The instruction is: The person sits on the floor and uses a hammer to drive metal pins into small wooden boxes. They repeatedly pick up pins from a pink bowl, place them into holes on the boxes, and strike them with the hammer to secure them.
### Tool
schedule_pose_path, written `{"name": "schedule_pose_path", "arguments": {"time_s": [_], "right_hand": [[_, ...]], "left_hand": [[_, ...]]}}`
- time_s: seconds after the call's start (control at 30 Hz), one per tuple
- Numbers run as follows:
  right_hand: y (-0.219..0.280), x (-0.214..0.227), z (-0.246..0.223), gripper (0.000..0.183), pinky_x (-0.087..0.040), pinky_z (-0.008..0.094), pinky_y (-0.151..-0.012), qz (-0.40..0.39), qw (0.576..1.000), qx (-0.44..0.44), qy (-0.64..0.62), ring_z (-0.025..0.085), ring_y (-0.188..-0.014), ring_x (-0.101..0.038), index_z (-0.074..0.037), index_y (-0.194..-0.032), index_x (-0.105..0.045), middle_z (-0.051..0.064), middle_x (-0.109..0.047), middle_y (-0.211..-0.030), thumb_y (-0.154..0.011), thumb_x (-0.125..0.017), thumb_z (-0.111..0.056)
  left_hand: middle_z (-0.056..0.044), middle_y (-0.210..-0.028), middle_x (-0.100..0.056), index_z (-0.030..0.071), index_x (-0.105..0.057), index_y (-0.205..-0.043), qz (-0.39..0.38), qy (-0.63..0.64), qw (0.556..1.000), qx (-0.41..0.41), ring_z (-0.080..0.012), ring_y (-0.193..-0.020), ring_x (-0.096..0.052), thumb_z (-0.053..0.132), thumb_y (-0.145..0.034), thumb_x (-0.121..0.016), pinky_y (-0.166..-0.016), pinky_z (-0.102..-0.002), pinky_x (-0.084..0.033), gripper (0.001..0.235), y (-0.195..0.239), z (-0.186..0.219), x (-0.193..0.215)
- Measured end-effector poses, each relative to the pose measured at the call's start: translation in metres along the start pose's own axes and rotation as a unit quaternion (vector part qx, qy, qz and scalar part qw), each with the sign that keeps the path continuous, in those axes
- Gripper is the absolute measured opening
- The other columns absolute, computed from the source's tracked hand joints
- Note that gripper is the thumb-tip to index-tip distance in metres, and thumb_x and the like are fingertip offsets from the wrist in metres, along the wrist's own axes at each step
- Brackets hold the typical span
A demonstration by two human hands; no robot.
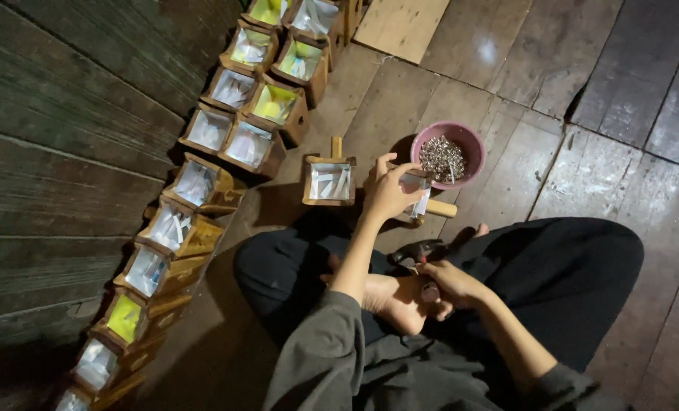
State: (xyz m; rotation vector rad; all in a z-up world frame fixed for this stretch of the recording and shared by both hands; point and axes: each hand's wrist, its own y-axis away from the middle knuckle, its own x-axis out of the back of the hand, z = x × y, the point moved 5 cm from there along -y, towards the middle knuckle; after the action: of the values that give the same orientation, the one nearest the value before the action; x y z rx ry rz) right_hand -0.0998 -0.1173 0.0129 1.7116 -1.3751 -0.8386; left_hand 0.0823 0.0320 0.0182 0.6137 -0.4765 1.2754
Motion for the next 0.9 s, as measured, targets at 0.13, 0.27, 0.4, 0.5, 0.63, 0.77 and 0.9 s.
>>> {"name": "schedule_pose_path", "arguments": {"time_s": [0.13, 0.27, 0.4, 0.5, 0.63, 0.77, 0.9], "right_hand": [[-0.043, 0.015, -0.024, 0.057, -0.053, 0.058, -0.097, 0.03, 0.899, 0.101, 0.425, 0.048, -0.113, -0.068, 0.002, -0.108, -0.077, 0.029, -0.076, -0.107, -0.095, -0.052, -0.048], [-0.02, 0.029, -0.091, 0.032, -0.06, 0.053, -0.077, 0.233, 0.8, 0.197, 0.517, 0.037, -0.089, -0.077, -0.017, -0.103, -0.073, 0.013, -0.077, -0.088, -0.088, -0.066, -0.044], [-0.008, 0.031, -0.142, 0.043, -0.057, 0.056, -0.077, 0.294, 0.772, 0.466, 0.318, 0.043, -0.096, -0.07, -0.015, -0.13, -0.064, 0.015, -0.07, -0.104, -0.092, -0.077, -0.028], [-0.026, 0.039, -0.155, 0.019, -0.058, 0.045, -0.071, 0.275, 0.741, 0.533, 0.301, 0.034, -0.084, -0.073, -0.013, -0.112, -0.074, 0.009, -0.071, -0.093, -0.093, -0.074, -0.012], [-0.038, 0.039, -0.165, 0.011, -0.058, 0.045, -0.07, 0.243, 0.761, 0.562, 0.218, 0.036, -0.073, -0.073, -0.003, -0.102, -0.075, 0.015, -0.071, -0.08, -0.093, -0.073, 0.001], [-0.034, 0.045, -0.154, 0.008, -0.055, 0.038, -0.07, 0.321, 0.683, 0.629, 0.186, 0.03, -0.071, -0.072, -0.01, -0.097, -0.077, 0.008, -0.072, -0.075, -0.094, -0.076, -0.003], [-0.041, 0.091, -0.152, 0.015, -0.047, 0.038, -0.074, 0.379, 0.633, 0.67, 0.083, 0.026, -0.072, -0.063, -0.007, -0.102, -0.071, 0.01, -0.072, -0.086, -0.112, -0.06, -0.002]], "left_hand": [[-0.001, -0.144, -0.045, 0.042, -0.068, -0.117, 0.0, -0.002, 1.0, 0.027, -0.0414, -0.13, -0.057, 0.049, -0.068, -0.086, -0.105, -0.055, -0.049, 0.053, -0.002, 0.002, -0.003], [-0.004, -0.139, -0.043, 0.037, -0.067, -0.117, -0.003, 0.023, 0.999, 0.036, -0.0458, -0.128, -0.055, 0.045, -0.069, -0.087, -0.104, -0.057, -0.049, 0.053, -0.002, 0.003, -0.004], [0.006, -0.137, -0.039, 0.047, -0.064, -0.115, -0.024, -0.021, 0.997, 0.068, -0.036, -0.13, -0.054, 0.046, -0.068, -0.087, -0.103, -0.052, -0.051, 0.052, -0.012, -0.014, -0.018], [-0.004, -0.141, -0.041, 0.036, -0.064, -0.122, -0.047, 0.005, 0.997, 0.068, -0.0436, -0.135, -0.049, 0.034, -0.078, -0.083, -0.108, -0.053, -0.049, 0.048, 0.003, 0.013, 0.006], [-0.002, -0.138, -0.041, 0.038, -0.064, -0.117, -0.044, 0.016, 0.996, 0.083, -0.0414, -0.135, -0.05, 0.042, -0.074, -0.083, -0.106, -0.053, -0.05, 0.047, 0.005, 0.019, 0.01], [-0.003, -0.138, -0.041, 0.037, -0.064, -0.119, -0.034, 0.016, 0.996, 0.085, -0.0418, -0.135, -0.049, 0.042, -0.073, -0.084, -0.106, -0.054, -0.051, 0.05, 0.004, 0.015, 0.007], [-0.007, -0.134, -0.044, 0.029, -0.066, -0.117, 0.019, 0.056, 0.997, 0.059, -0.0463, -0.131, -0.05, 0.039, -0.072, -0.083, -0.105, -0.06, -0.049, 0.048, 0.011, 0.023, 0.01]]}}
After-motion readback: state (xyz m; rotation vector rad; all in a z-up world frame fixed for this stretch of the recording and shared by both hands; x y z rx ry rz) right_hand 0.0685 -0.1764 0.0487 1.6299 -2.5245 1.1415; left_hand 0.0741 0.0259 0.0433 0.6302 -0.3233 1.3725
